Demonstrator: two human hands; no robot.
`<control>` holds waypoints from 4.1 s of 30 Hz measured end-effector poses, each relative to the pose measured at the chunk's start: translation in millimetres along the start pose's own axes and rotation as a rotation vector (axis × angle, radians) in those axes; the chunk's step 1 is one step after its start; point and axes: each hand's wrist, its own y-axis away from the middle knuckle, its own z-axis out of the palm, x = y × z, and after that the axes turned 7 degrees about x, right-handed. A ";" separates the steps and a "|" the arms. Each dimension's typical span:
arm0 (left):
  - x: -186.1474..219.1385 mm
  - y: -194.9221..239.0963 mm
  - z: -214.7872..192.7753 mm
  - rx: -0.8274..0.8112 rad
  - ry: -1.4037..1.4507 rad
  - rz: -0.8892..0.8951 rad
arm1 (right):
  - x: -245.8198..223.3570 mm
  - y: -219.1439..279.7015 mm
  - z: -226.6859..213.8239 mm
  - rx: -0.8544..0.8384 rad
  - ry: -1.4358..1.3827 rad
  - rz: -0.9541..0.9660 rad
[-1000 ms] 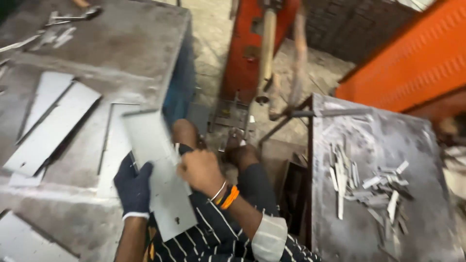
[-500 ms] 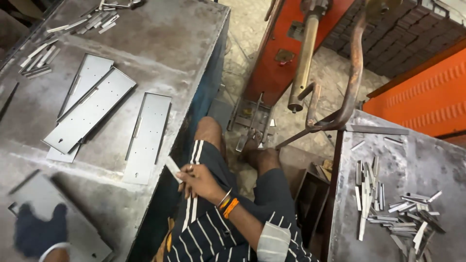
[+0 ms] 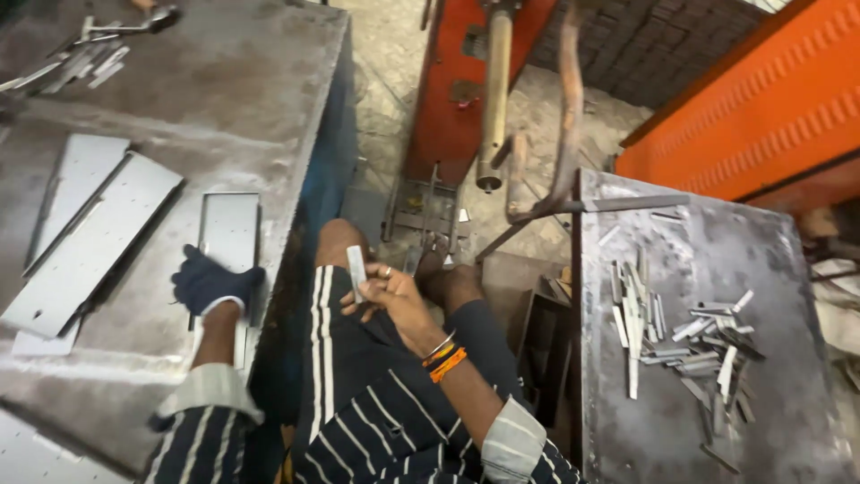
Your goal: The person sits at a press machine in a metal workshop, picks small metal strips from a side table one at a time, and positions each strip on a sheet-metal panel held in the machine, producing sparks as the pieces are welded on. Finished panels are stacked on the adjacent table.
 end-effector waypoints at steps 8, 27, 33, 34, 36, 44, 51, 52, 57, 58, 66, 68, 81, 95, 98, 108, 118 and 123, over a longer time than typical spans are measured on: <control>36.6 10.6 -74.6 -0.333 0.870 -0.144 | -41.0 43.6 -84.3 0.236 0.016 -0.144; 174.5 179.4 -64.2 -0.963 1.643 -0.149 | -20.6 196.7 -340.0 1.718 1.317 -0.139; 172.7 193.7 -74.1 -0.881 1.457 -0.076 | -7.9 193.8 -335.7 1.640 1.392 0.064; 173.1 193.4 -78.0 -0.889 1.476 -0.085 | -5.2 193.9 -332.9 1.605 1.422 0.086; 172.4 191.1 -79.6 -0.898 1.491 -0.090 | -1.4 195.6 -319.2 1.572 1.447 0.109; 172.4 193.0 -75.5 -0.883 1.477 -0.037 | 2.2 185.5 -277.9 1.448 1.569 0.092; 182.2 217.1 -95.7 -0.875 1.495 -0.060 | -50.3 154.9 -211.6 1.421 1.449 -0.072; 181.5 218.7 -97.8 -0.883 1.490 -0.054 | -64.9 151.6 -186.2 1.355 1.236 -0.178; 176.0 229.1 -100.4 -0.927 1.421 -0.098 | -100.6 140.8 -72.4 1.090 0.919 -0.541; 176.6 231.7 -102.9 -0.932 1.416 -0.027 | -103.8 137.3 -56.3 1.080 1.061 -0.531; 171.1 240.1 -92.4 -0.770 1.520 0.068 | -112.3 139.4 -13.7 0.772 1.212 -0.522; 168.3 238.4 -91.1 -0.718 1.456 0.160 | -137.0 141.0 3.0 0.857 1.085 -0.448; 165.1 242.9 -108.0 -0.586 1.510 0.157 | -109.6 129.4 11.2 0.758 1.387 -0.742; 170.9 228.4 -153.4 -0.804 1.560 0.140 | -148.4 144.1 -15.0 0.812 1.434 -0.684; 178.9 231.9 -174.9 -0.786 1.506 0.310 | -147.3 143.3 -26.3 0.880 1.407 -0.662; 216.0 225.1 -187.5 -0.776 1.558 0.371 | -202.4 131.0 -9.9 0.908 1.422 -0.604; 214.6 224.5 -197.7 -0.741 1.522 0.333 | -204.0 125.6 -11.3 0.916 1.449 -0.554; 215.5 221.0 -198.5 -0.755 1.537 0.277 | -205.8 124.0 -6.6 0.913 1.441 -0.534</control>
